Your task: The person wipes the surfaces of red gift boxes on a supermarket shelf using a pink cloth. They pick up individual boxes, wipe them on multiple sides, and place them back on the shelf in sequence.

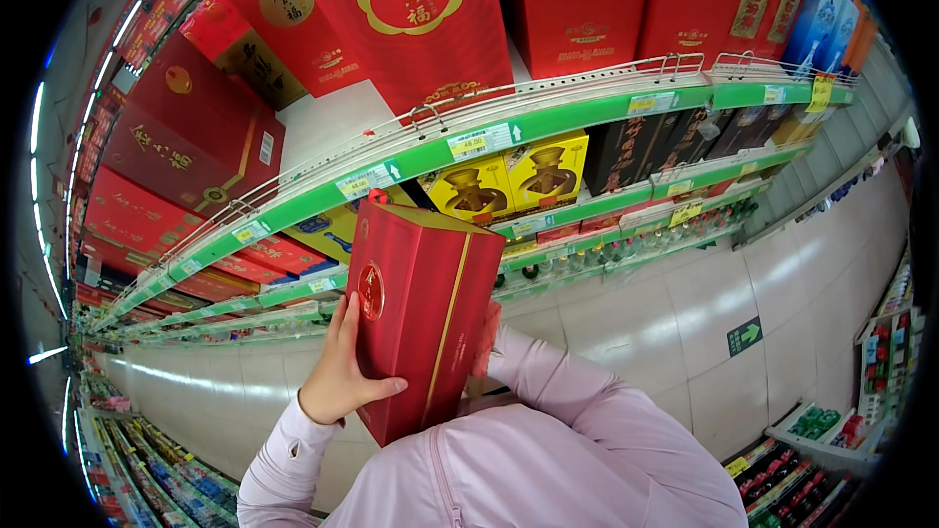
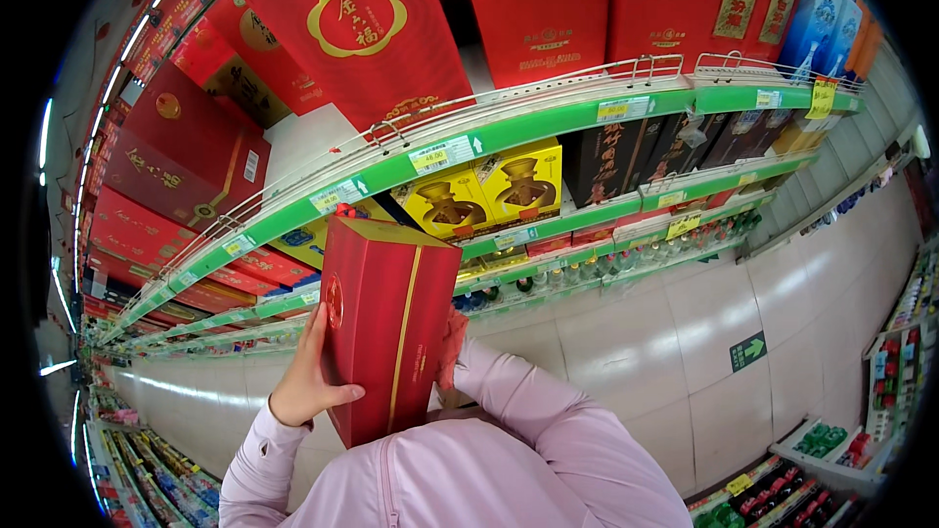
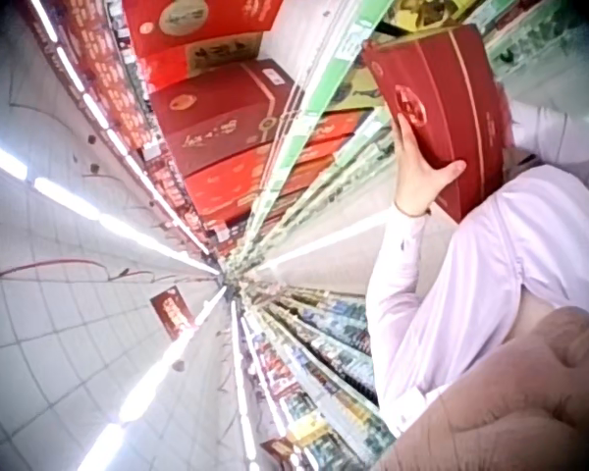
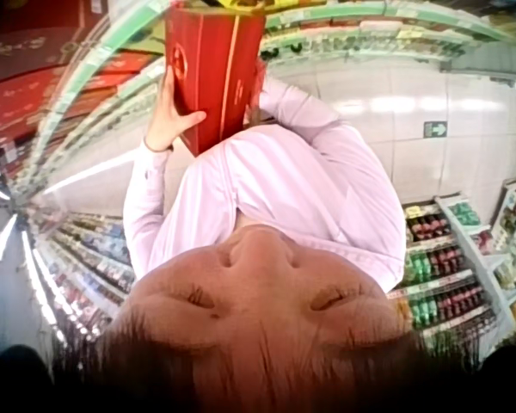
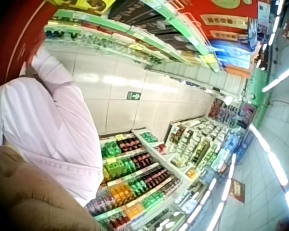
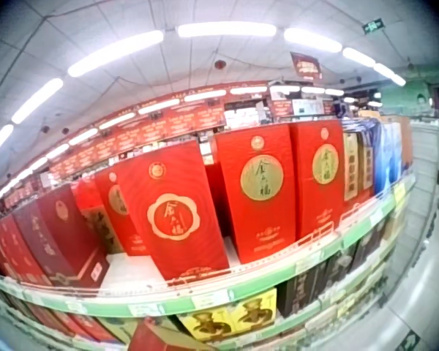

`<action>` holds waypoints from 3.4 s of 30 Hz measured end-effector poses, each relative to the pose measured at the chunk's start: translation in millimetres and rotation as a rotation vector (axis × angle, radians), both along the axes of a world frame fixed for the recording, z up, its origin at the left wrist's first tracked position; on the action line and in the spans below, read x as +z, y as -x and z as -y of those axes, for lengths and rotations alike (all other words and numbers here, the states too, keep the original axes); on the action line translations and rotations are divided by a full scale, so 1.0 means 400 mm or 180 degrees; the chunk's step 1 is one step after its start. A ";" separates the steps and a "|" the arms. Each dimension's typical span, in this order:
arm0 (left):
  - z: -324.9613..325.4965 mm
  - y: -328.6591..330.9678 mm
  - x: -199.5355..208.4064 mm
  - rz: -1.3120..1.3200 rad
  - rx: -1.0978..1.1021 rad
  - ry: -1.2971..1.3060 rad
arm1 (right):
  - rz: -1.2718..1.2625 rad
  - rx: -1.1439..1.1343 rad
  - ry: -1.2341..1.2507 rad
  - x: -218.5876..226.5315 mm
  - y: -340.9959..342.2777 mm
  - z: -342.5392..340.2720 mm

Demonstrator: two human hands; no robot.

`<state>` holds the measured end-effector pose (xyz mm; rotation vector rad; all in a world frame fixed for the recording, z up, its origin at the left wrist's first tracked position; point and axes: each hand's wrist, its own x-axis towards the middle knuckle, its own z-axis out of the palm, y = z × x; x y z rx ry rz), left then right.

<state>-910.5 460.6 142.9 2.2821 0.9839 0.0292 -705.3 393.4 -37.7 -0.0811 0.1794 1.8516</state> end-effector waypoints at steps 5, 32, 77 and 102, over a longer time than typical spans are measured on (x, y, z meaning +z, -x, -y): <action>-0.003 0.008 0.006 -0.0034 0.0081 0.0091 | 0.0332 -0.0743 -0.0996 -0.010 0.021 0.012; 0.091 0.102 -0.001 0.0623 -0.0495 -0.1008 | 0.0345 -0.0147 -0.0015 0.065 -0.027 0.003; 0.021 0.092 -0.001 0.3850 0.0028 -0.0341 | 0.3279 -0.0653 -0.2901 0.732 0.036 -0.294; -0.416 -0.354 0.101 0.3474 0.1703 -0.4819 | 0.6679 0.0155 -0.3408 1.249 -0.203 -0.575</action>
